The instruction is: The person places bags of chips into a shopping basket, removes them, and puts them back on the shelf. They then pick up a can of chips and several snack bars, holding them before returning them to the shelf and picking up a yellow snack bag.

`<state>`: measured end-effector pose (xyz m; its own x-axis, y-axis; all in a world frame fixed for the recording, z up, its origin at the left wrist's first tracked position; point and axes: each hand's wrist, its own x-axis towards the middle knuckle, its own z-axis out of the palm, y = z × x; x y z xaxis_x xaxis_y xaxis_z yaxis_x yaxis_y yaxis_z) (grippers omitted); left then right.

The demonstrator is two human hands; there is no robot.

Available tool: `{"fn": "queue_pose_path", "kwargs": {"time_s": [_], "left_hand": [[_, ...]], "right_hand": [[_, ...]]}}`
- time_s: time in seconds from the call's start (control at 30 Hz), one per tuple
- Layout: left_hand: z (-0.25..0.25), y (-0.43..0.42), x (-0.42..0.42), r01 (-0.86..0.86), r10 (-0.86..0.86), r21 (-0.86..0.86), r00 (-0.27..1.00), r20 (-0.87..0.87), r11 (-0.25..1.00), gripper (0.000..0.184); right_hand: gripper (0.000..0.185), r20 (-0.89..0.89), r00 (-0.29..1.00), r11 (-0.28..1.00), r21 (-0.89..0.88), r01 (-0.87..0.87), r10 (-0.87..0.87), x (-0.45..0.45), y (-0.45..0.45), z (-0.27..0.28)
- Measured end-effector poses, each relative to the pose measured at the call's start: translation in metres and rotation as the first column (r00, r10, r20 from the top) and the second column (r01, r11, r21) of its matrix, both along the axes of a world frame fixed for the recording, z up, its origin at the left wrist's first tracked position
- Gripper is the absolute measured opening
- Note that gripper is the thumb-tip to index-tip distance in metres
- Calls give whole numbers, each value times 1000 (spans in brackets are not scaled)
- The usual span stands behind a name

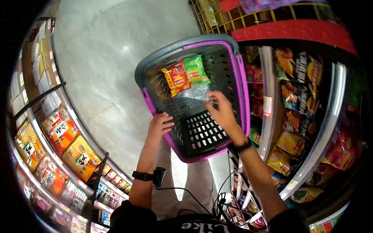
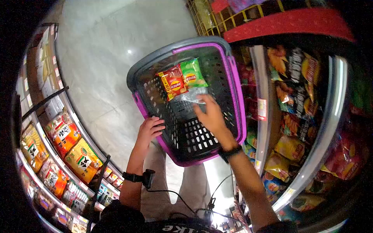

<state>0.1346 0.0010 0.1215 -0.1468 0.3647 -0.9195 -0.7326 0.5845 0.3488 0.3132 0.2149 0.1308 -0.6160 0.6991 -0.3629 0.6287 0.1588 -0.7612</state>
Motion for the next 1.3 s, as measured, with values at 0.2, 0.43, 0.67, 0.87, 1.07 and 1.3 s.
{"fn": "queue_pose_path", "kwargs": {"time_s": [0.2,0.43,0.67,0.87,1.07,1.3], "left_hand": [[-24,0,-52,85,-92,54,986,141,995,49],[-44,-5,-74,98,-128,110,944,303,989,58],[-51,-5,-73,82,-99,63,932,350,995,57],[-32,13,-66,150,-142,-16,961,239,989,54],[14,32,-28,342,-331,88,936,-122,936,53],[142,107,69,573,-265,496,786,-559,653,82]], "right_hand": [[84,279,948,931,-364,-41,151,-88,-14,-251],[54,759,476,640,102,-762,445,-180,-15,-328],[34,730,510,473,288,-833,455,-152,-14,-364],[27,703,544,662,138,-737,459,-114,-21,-205],[41,379,925,929,346,-129,-13,-23,-17,13],[40,-120,517,490,-551,675,-847,64,-59,176]]}}
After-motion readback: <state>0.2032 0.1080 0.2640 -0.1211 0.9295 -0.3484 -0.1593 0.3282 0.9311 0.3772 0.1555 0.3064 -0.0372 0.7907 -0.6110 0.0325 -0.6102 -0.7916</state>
